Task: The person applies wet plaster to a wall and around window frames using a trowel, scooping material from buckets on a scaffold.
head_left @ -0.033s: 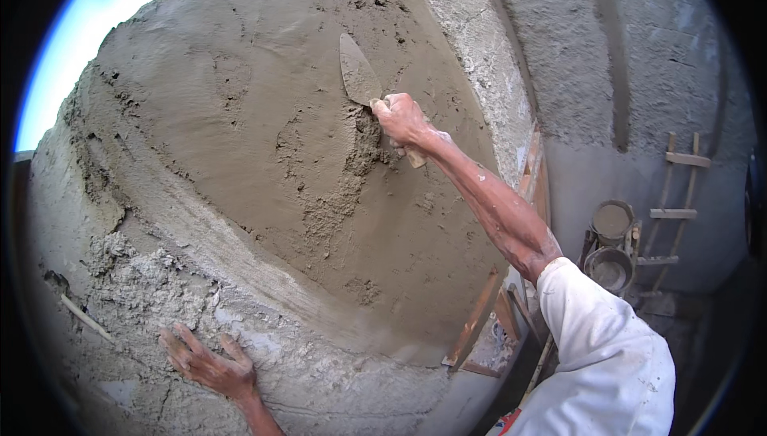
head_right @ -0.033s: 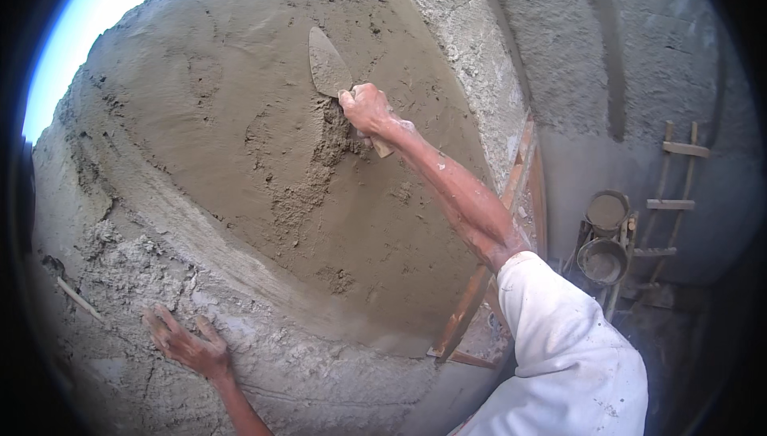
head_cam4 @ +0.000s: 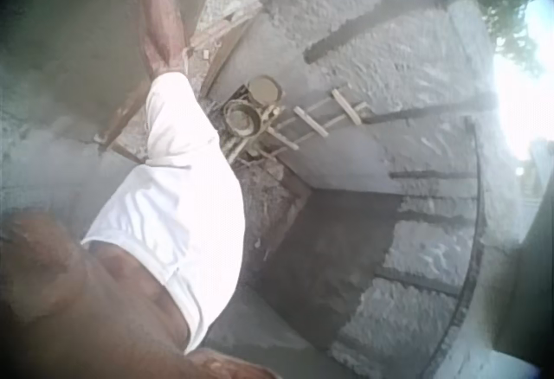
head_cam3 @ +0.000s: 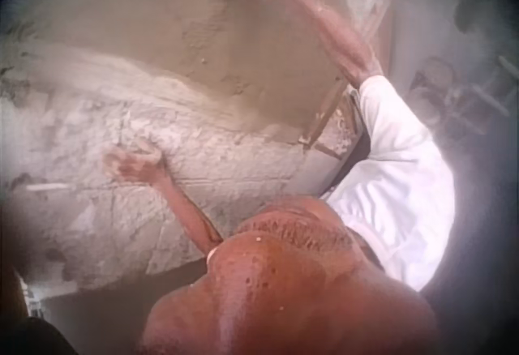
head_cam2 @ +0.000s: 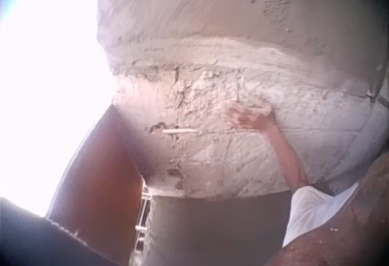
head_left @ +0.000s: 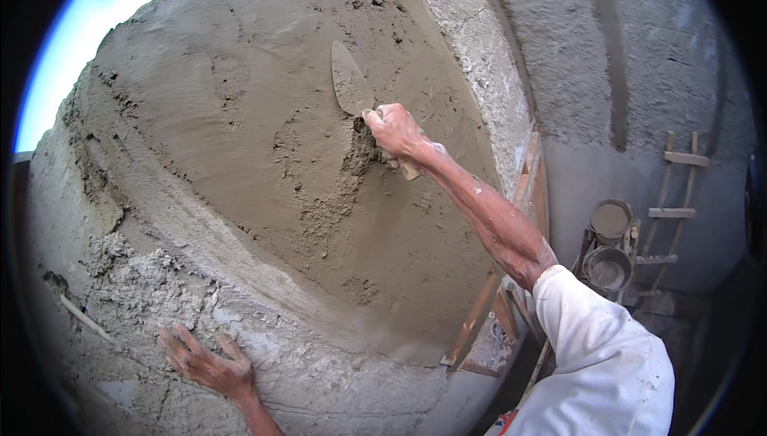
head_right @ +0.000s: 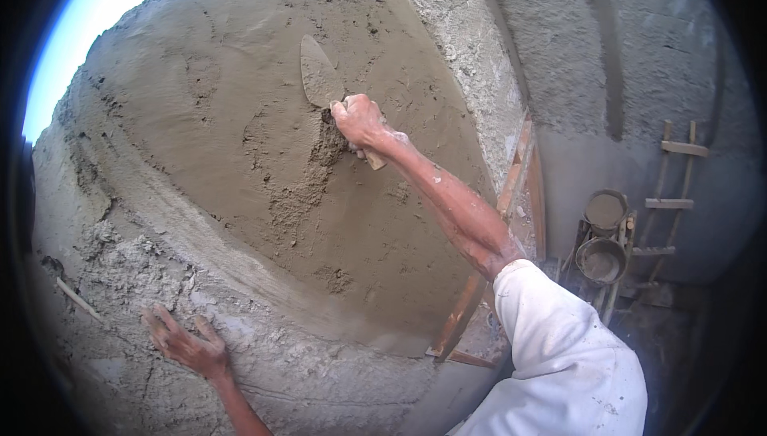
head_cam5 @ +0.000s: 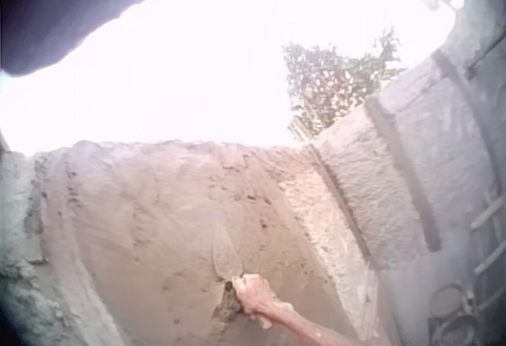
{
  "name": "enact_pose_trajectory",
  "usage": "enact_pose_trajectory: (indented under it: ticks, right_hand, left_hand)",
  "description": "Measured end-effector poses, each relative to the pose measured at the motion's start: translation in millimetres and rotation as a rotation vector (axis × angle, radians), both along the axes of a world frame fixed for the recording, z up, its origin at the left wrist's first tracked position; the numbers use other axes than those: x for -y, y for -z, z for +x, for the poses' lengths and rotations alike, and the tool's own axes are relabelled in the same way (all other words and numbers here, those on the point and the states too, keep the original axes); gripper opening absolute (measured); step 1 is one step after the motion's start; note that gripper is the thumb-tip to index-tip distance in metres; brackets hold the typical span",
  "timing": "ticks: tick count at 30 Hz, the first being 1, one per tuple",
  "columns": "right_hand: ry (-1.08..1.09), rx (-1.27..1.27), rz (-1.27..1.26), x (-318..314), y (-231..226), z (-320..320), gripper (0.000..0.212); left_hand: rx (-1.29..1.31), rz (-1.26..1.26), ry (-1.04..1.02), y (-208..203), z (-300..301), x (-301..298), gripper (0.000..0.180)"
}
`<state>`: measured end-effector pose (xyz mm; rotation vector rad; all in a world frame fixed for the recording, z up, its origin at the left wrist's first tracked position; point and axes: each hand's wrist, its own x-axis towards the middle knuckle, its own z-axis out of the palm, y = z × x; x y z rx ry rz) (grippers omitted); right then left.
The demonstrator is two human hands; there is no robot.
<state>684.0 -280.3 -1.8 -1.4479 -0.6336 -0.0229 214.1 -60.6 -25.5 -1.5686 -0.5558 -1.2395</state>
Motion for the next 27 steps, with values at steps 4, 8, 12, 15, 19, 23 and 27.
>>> enact_pose_trajectory:
  ticks: [4, 8, 12, 15, 19, 23, 27]
  right_hand:
    - [0.124, 0.524, -0.023, -28, 62, -44, 0.041]
    - [0.185, 0.661, -0.252, -18, 124, -53, 0.039]
    - [0.483, 0.778, -0.243, -3, 110, 29, 0.035]
    - [0.592, 0.614, -0.262, 9, 75, 92, 0.041]
    - [0.229, 0.106, -0.109, 23, 83, 118, 0.043]
    - [-0.217, -0.231, 0.123, 4, 128, 14, 0.04]
    - [-0.06, 0.243, -0.059, -22, 161, -94, 0.044]
  left_hand:
    - [0.009, 0.028, 0.07, 0, 16, 0, 0.066]
    - [-0.015, 0.024, 0.071, 5, 10, -5, 0.065]
    - [-0.027, 0.038, 0.075, -4, 9, -2, 0.066]
    - [-0.011, 0.036, 0.068, -8, 6, 6, 0.066]
    - [-0.024, 0.047, 0.111, 4, 17, -2, 0.064]
    - [-0.044, 0.05, 0.098, -6, 3, 0, 0.067]
    - [-0.02, 0.029, 0.135, -1, 12, 1, 0.068]
